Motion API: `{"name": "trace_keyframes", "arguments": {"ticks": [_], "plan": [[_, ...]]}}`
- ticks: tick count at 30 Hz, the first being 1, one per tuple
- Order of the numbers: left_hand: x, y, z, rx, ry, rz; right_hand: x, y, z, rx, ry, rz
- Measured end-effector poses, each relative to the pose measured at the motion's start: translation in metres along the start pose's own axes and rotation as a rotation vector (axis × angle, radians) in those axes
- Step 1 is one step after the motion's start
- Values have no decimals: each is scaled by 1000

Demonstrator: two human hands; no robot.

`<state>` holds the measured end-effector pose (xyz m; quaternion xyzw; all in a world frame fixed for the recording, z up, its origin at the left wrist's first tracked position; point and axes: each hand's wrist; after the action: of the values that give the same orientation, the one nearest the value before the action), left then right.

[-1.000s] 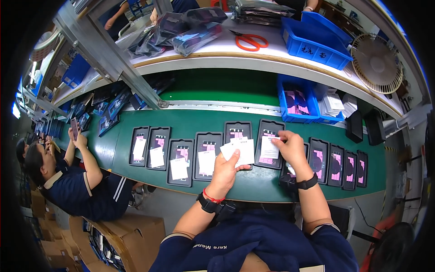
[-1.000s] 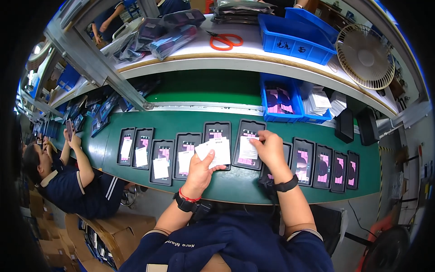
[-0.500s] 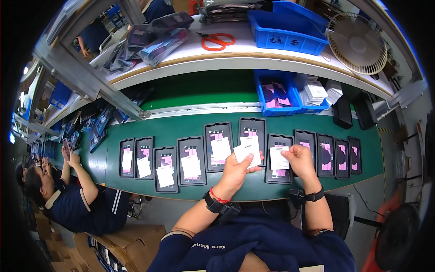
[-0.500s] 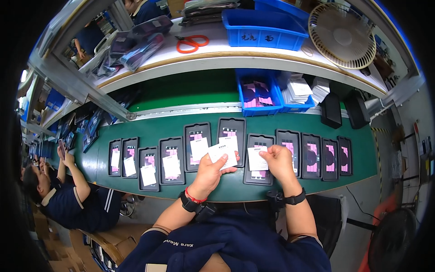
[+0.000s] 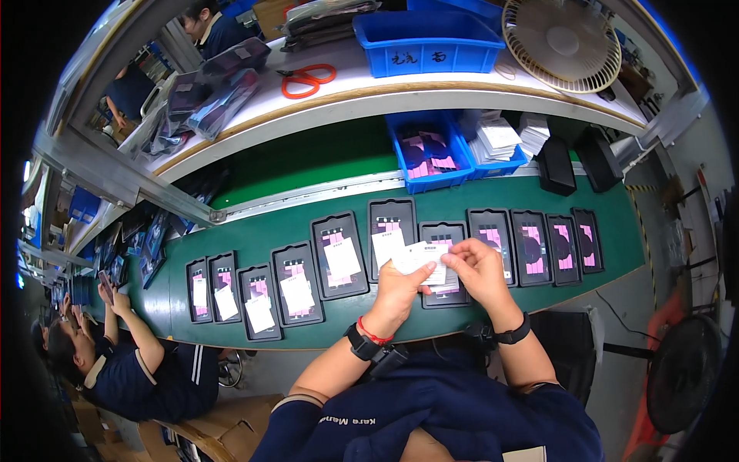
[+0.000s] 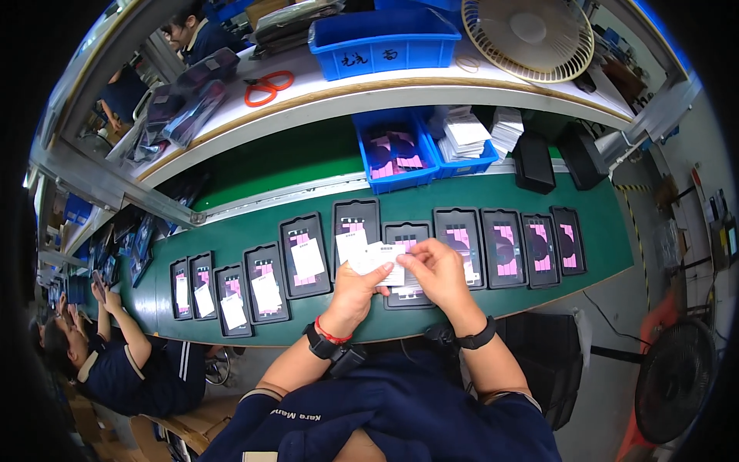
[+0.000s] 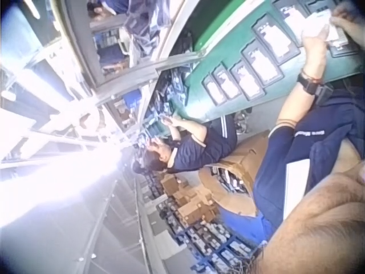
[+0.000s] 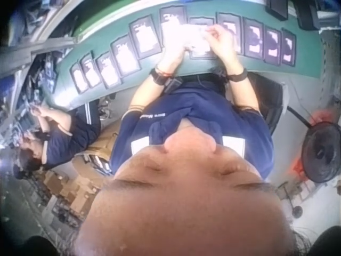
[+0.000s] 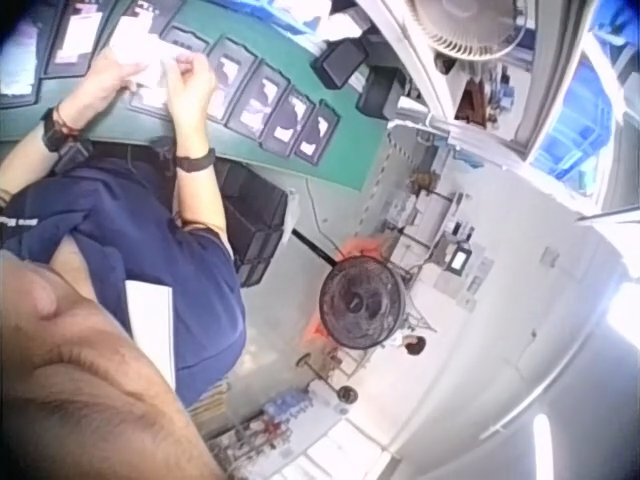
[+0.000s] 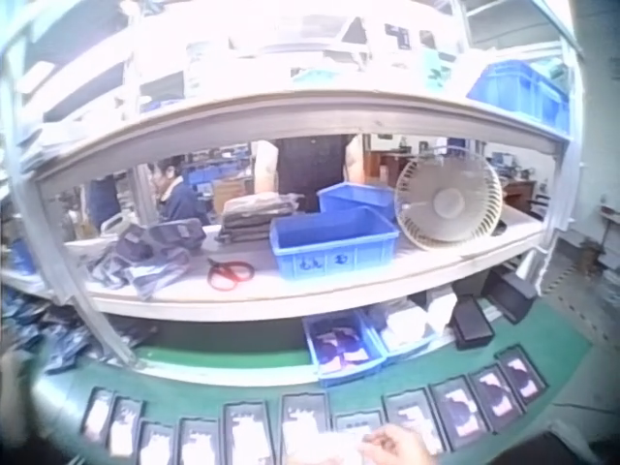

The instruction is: The recorder assembles small electronic units by placing parts into frames and applying labels.

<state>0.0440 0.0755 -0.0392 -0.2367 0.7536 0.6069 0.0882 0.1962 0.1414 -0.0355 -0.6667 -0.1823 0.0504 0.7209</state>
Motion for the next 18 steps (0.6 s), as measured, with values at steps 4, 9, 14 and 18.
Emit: {"name": "trace_keyframes", "arguments": {"ticks": [4,9,14,18], "plan": [[-20,-5,7,74,-79,-68,15,-2,9,-15,-43,361],[-34,-6,23,104,-116,-143,85,21,31,-47,213,-163],[-59,-9,34,84,-83,-13,71,6,21,205,321,-276],[-81,-19,45,84,-141,5,77,18,19,-47,67,373]]}}
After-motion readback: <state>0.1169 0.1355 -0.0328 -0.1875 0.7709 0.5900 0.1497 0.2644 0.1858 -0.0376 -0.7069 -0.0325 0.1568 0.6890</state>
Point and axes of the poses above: each hand's wrist, its own z-axis towards the middle knuckle, its own x-axis out of the back of the hand, y = z × x, and after that the axes turned 4 degrees about z, right-handed
